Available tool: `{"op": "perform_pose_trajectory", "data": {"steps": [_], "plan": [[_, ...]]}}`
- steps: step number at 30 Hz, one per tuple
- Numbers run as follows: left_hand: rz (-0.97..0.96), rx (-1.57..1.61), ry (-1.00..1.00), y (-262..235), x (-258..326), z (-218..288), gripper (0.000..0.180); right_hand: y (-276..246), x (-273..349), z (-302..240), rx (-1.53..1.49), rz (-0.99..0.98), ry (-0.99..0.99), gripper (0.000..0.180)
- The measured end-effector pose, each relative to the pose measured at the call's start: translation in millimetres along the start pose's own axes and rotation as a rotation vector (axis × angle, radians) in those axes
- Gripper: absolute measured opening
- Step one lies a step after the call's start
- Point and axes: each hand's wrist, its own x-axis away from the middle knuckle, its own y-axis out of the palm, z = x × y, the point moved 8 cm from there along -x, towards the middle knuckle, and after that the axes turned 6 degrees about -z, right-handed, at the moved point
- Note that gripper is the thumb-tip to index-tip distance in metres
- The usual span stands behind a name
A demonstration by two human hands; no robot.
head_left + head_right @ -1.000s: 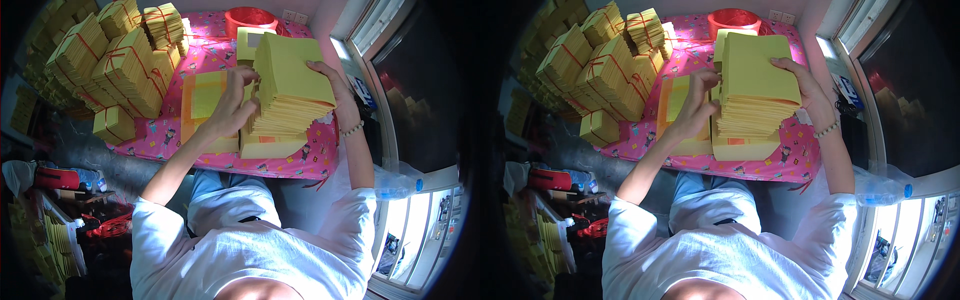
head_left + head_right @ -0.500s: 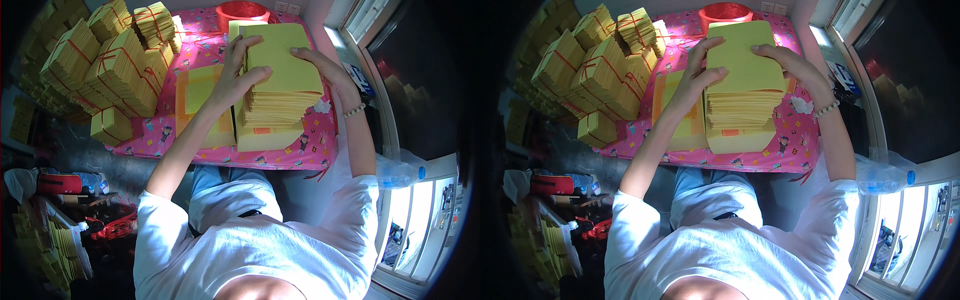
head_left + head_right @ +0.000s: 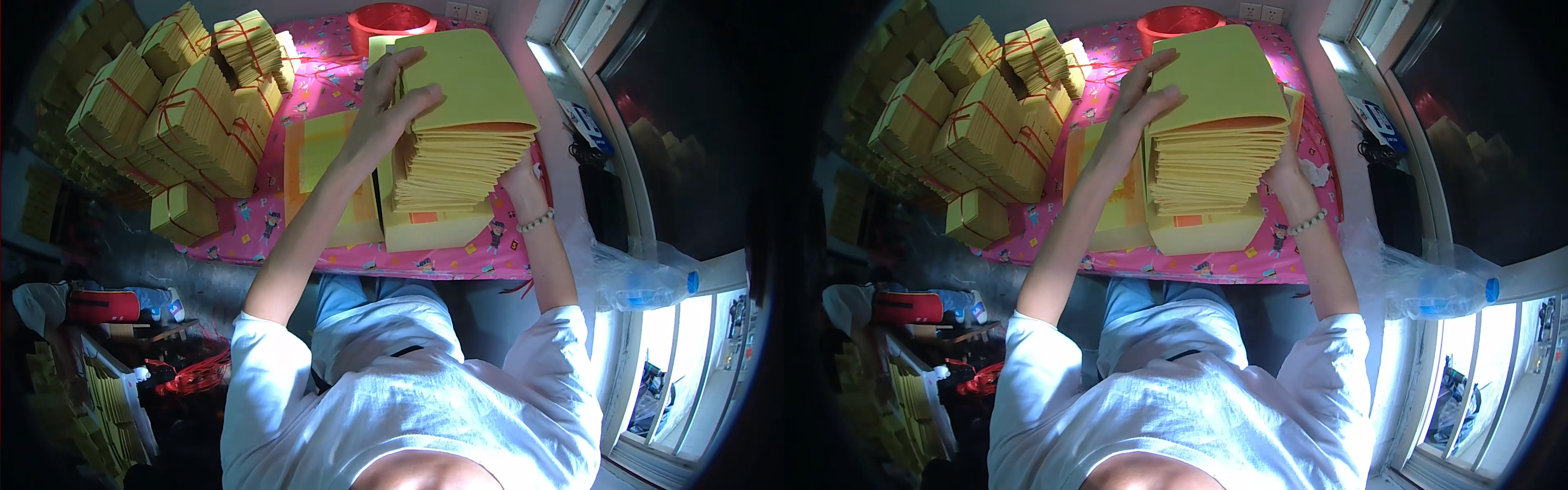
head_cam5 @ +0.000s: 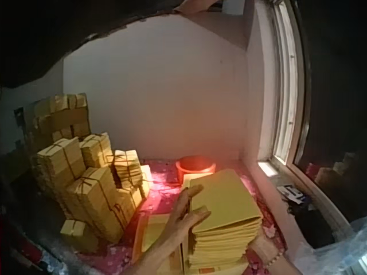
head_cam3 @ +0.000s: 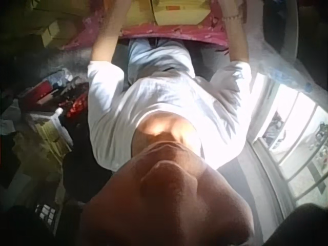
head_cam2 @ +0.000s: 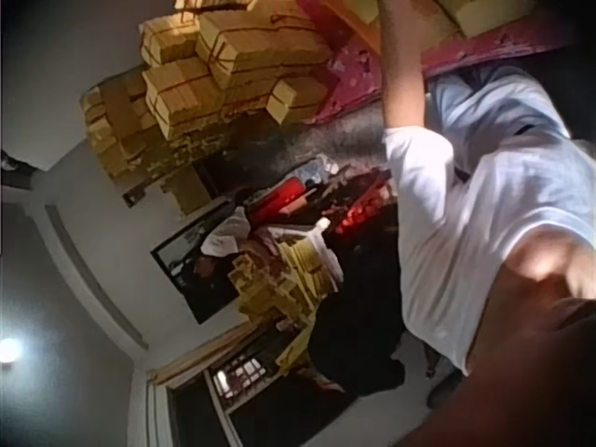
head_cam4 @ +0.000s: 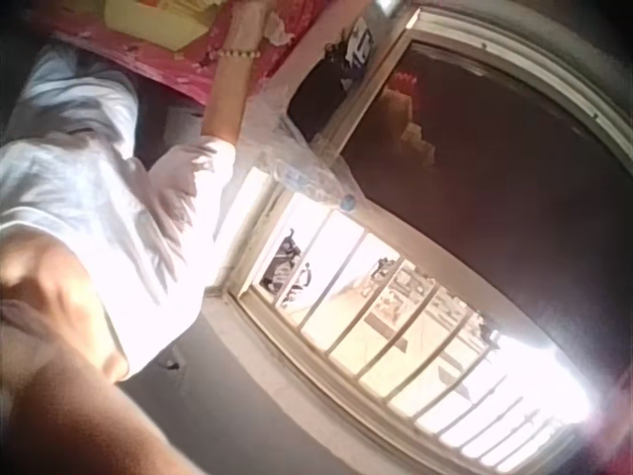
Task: The person stacks yellow paper sheets on a table, aligns them, and ties them into bundles using red string. The person then folds individual yellow paper sheets into small packets and places them into a stack.
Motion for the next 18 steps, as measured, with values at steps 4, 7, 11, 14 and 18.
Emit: {"op": "perform_pose_trajectory", "data": {"steps": [4,7,11,14,18], "plan": [[0.07,0.223,0.117,1.3,2.2,-8.0,0.07,-0.7,-2.4,2.8,0.0,0.005,-0.023,0.061],[0.121,0.323,0.079,7.2,13.6,-19.0,0.068,-0.7,-4.9,3.3,-0.004,0.004,-0.039,0.06],[0.142,0.312,-0.059,7.4,21.3,-59.6,0.069,-1.3,-3.6,2.8,-0.001,0.01,-0.062,0.058],[0.241,0.3,-0.037,10.8,27.6,-62.3,0.068,-1.3,-4.8,5.3,0.001,0.018,-0.072,0.057],[0.208,0.37,0.021,1.8,24.8,-81.6,0.066,-1.3,-6.0,6.4,0.0,0.021,-0.083,0.055]]}}
